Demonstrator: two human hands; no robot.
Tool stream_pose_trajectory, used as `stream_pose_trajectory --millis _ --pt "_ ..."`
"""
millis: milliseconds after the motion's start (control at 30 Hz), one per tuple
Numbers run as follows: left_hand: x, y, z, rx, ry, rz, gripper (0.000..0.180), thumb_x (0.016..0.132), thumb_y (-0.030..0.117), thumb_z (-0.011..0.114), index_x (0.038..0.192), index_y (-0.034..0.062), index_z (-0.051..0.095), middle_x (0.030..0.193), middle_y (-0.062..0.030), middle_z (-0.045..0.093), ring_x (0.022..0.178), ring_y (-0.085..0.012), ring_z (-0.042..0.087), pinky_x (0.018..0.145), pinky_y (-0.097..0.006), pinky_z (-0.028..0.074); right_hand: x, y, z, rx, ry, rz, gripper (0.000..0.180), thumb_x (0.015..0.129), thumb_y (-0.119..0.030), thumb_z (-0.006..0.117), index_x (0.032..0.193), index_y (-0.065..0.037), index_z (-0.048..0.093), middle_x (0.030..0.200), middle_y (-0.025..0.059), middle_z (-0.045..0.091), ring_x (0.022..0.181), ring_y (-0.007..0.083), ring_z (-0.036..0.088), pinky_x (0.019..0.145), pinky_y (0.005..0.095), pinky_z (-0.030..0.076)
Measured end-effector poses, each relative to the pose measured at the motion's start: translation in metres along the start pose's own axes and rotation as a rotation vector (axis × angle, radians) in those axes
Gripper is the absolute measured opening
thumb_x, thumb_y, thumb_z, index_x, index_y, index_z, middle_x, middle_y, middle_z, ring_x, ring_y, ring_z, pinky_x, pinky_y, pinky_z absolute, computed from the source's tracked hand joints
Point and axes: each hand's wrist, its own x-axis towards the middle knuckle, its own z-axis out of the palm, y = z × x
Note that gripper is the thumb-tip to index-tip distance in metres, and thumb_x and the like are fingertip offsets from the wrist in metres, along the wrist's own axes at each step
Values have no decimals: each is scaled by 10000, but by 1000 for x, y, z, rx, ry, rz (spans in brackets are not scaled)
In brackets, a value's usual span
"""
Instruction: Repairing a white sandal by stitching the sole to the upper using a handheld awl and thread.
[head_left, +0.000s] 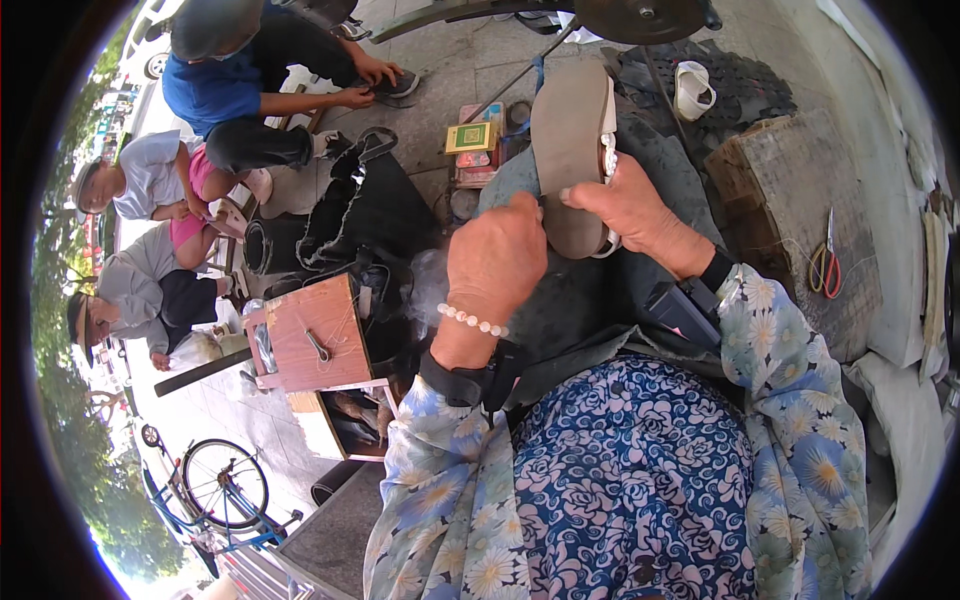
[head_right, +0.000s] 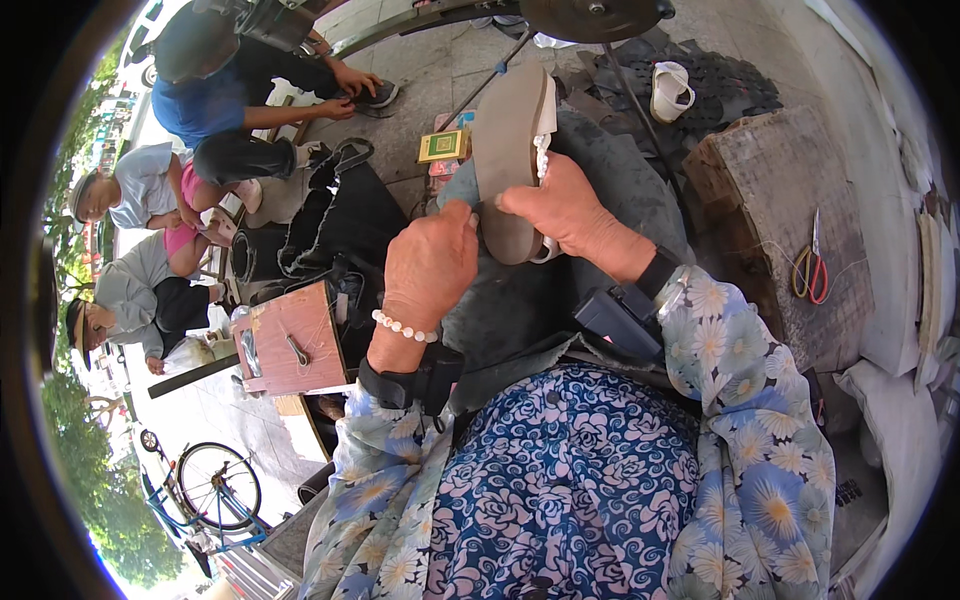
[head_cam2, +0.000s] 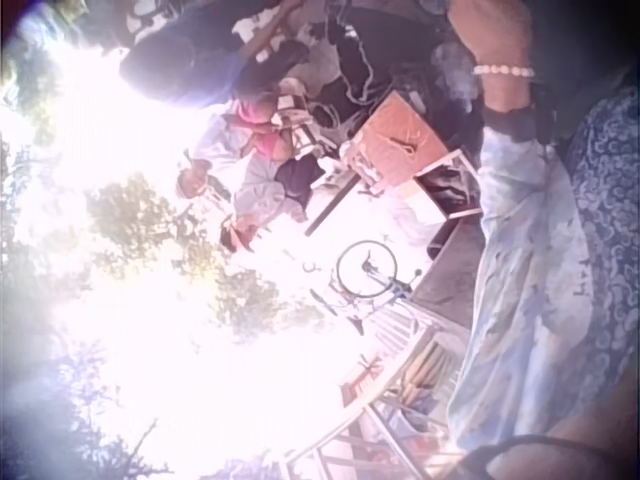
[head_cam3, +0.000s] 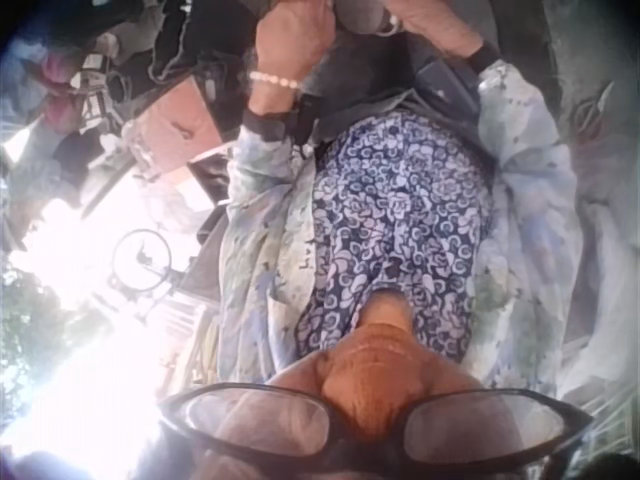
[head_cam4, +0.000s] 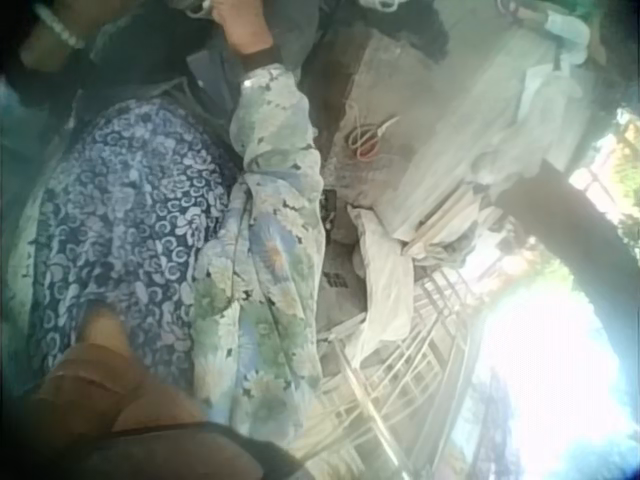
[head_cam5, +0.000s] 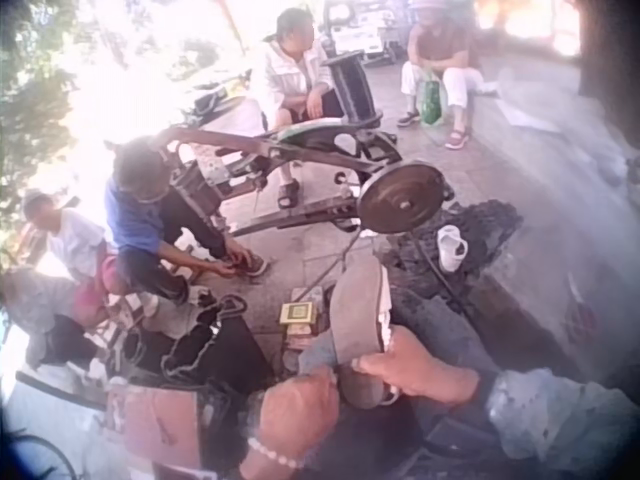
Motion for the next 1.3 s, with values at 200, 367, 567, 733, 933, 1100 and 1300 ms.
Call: stream_pose_trajectory --millis 200,367,567,733,933,1100,1300 --pt "-3 6 4 -96 22 -41 136 856 156 527 802 31 532 639 -207 594 628 -404 600 563 -493 480 -1 5 2 -28 58 -38 282 727 -1 586 1008 6 600 885 37 621 779 113 575 713 269 465" --pt "-3 6 8 -104 14 -60 147 861 164 522 816 26 537 637 -218 590 633 -409 598 569 -499 477 0 8 2 -51 76 -50 280 723 5 578 1002 9 600 879 37 620 770 115 572 699 269 463" --pt "-7 5 13 -161 12 -81 148 857 159 518 825 19 556 654 -230 587 663 -419 593 584 -501 471 3 12 0 0 97 -50 279 718 11 570 996 12 599 870 40 616 766 116 570 689 271 462" --pt "-6 -1 10 -214 25 -77 153 852 147 511 815 10 566 686 -237 588 687 -432 581 597 -495 463 2 13 4 4 117 -87 296 686 -32 586 978 15 594 847 58 622 755 125 577 677 279 472" --pt "2 -19 18 -368 10 -36 172 855 163 510 822 8 576 694 -235 590 704 -430 581 613 -490 461 4 13 6 40 102 -90 292 690 -41 585 977 14 595 845 63 620 756 133 577 685 283 472" --pt "-3 -9 14 -211 -6 -39 130 842 151 527 830 28 568 682 -226 588 673 -424 580 576 -501 457 3 13 4 -15 124 -76 310 683 -40 593 989 11 591 848 65 619 759 139 580 691 287 473" --pt "-7 -7 16 -181 17 -26 122 838 150 538 832 28 534 642 -228 577 644 -424 581 558 -504 459 4 13 5 43 92 -64 320 685 -13 590 1004 8 587 862 57 618 763 138 582 689 287 475"
